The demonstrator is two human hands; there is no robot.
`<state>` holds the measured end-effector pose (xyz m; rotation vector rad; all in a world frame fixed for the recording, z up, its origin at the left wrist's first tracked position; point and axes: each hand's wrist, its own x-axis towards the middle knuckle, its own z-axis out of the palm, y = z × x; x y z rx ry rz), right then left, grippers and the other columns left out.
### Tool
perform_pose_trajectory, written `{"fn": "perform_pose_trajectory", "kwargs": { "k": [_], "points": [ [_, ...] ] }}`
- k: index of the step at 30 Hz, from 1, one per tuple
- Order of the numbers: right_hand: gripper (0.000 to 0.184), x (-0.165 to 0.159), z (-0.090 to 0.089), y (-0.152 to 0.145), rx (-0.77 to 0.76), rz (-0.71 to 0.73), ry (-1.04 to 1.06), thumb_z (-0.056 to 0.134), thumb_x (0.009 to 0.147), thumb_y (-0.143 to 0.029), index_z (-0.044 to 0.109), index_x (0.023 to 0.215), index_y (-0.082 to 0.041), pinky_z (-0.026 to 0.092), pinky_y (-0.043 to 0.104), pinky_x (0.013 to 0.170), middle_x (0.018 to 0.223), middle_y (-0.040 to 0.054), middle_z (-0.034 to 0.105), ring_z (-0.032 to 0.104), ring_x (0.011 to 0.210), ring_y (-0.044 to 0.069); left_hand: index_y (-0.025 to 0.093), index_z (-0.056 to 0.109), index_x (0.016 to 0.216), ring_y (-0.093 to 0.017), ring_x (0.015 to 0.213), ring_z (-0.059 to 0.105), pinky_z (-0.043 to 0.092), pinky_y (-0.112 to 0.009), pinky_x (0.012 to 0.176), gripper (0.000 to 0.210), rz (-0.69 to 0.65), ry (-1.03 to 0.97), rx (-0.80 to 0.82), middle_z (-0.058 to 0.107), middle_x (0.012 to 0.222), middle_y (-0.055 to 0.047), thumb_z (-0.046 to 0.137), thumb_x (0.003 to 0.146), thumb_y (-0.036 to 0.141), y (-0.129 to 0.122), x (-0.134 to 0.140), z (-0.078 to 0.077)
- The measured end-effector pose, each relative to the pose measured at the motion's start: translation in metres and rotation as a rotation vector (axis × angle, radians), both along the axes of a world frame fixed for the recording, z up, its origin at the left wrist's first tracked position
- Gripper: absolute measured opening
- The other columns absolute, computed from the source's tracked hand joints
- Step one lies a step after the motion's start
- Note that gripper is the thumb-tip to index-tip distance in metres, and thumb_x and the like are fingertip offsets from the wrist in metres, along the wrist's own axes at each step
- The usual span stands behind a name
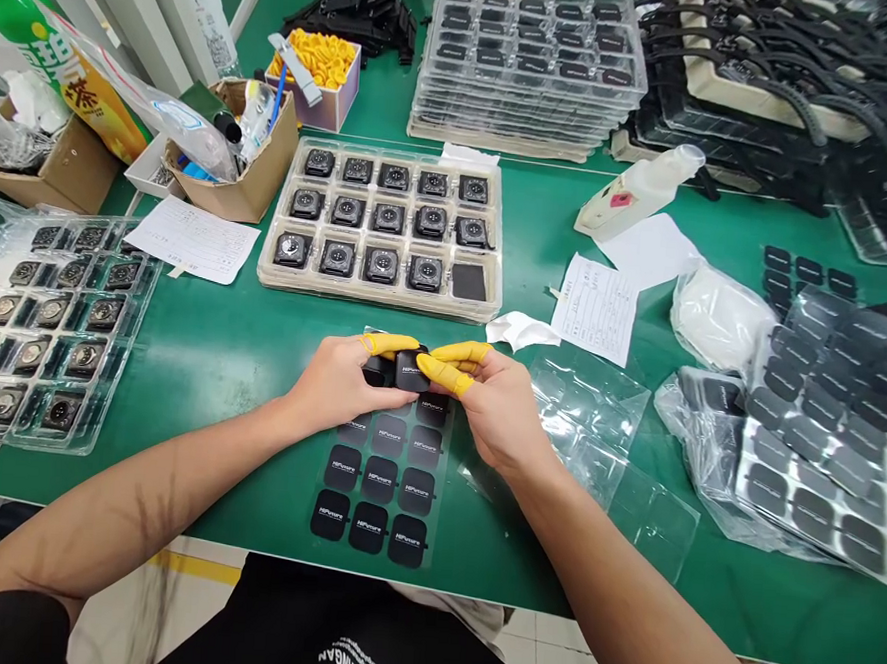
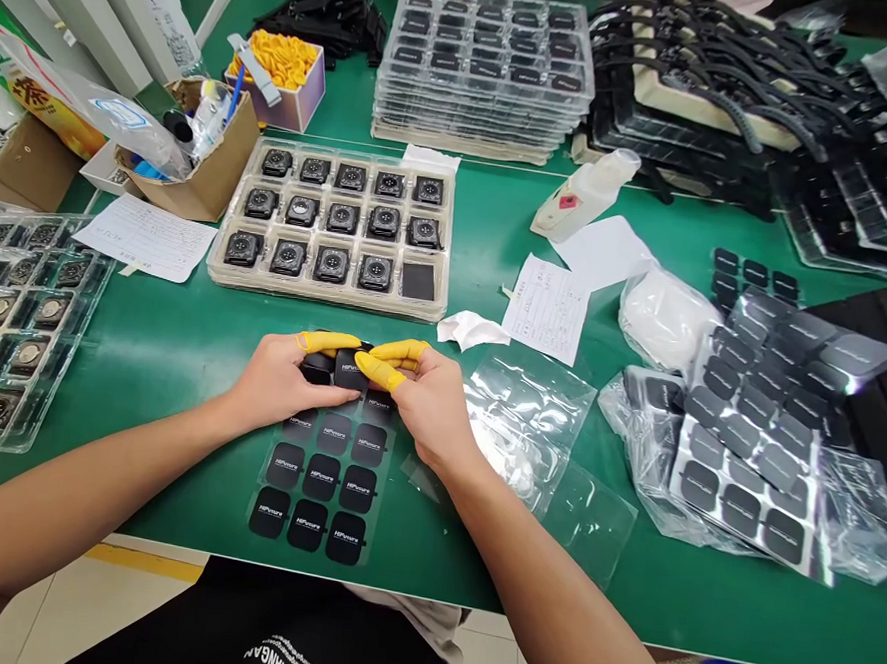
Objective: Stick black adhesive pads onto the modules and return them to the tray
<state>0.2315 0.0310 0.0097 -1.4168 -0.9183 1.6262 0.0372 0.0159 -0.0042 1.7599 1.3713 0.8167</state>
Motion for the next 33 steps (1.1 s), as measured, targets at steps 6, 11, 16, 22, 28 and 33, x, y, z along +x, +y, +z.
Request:
{"fn": "perform_pose_trajectory", "kwargs": {
  "k": [6, 11, 16, 22, 28, 33],
  "points": [
    [0.05, 0.001, -0.003, 0.001, 0.004, -0.003, -0.004, 0.104, 0.044, -0.05, 0.075, 0.074, -0.023, 0.063, 0.037, 0.076, 0.083, 0.0019, 0.076, 0.07, 0.075, 0.018, 0.022, 0.078, 0.125, -0.022, 0.101, 0.079, 0.061, -0.032, 0.1, 0.052, -0.004, -0.006, 0.012, 0.084, 0.115, -0.002, 0.088, 0.075, 0.036, 0.0, 0.0, -0.002],
    [0.049, 0.0, -0.006, -0.001, 0.032, 0.011, -0.028, 0.102, 0.048, -0.053, 0.075, 0.076, -0.023, 0.061, 0.036, 0.076, 0.083, 0.0027, 0.076, 0.07, 0.076, 0.018, 0.022, 0.077, 0.125, -0.021, 0.101, 0.079, 0.061, -0.032, 0.101, 0.053, 0.001, -0.011, 0.017, 0.083, 0.116, -0.002, 0.089, 0.075, 0.036, -0.001, -0.001, -0.002],
    [0.054, 0.005, -0.01, -0.005, 0.145, 0.046, -0.132, 0.102, 0.052, -0.048, 0.072, 0.091, -0.024, 0.061, 0.034, 0.075, 0.089, 0.0011, 0.074, 0.07, 0.075, 0.017, 0.024, 0.078, 0.123, -0.022, 0.103, 0.078, 0.061, -0.032, 0.098, 0.051, -0.009, 0.005, 0.011, 0.083, 0.116, -0.001, 0.088, 0.075, 0.034, 0.0, -0.001, 0.0],
    [0.08, 0.007, -0.009, 0.003, 0.135, 0.197, -0.094, 0.1, 0.056, -0.05, 0.059, 0.121, -0.027, 0.06, 0.031, 0.062, 0.086, -0.0052, 0.068, 0.066, 0.062, 0.013, 0.024, 0.079, 0.12, -0.023, 0.097, 0.08, 0.062, -0.033, 0.092, 0.052, 0.011, -0.089, -0.043, 0.085, 0.11, -0.001, 0.09, 0.071, 0.036, 0.001, -0.001, 0.0],
    [0.059, -0.004, -0.012, 0.001, 0.15, 0.194, -0.038, 0.079, 0.08, -0.067, 0.06, 0.118, -0.028, 0.058, 0.03, 0.062, 0.076, -0.0054, 0.067, 0.066, 0.063, 0.015, 0.023, 0.08, 0.119, -0.024, 0.096, 0.08, 0.063, -0.034, 0.092, 0.052, -0.009, -0.079, -0.023, 0.085, 0.109, -0.003, 0.091, 0.071, 0.039, 0.002, -0.002, 0.0],
    [0.052, 0.005, -0.005, 0.01, 0.262, 0.133, -0.157, 0.092, 0.068, -0.056, 0.069, 0.102, -0.024, 0.053, 0.029, 0.058, 0.079, -0.0019, 0.069, 0.063, 0.067, 0.015, 0.024, 0.078, 0.124, -0.025, 0.108, 0.079, 0.061, -0.036, 0.102, 0.055, -0.024, -0.096, -0.04, 0.083, 0.118, -0.003, 0.09, 0.072, 0.039, 0.002, -0.002, 0.001]
  ]
}}
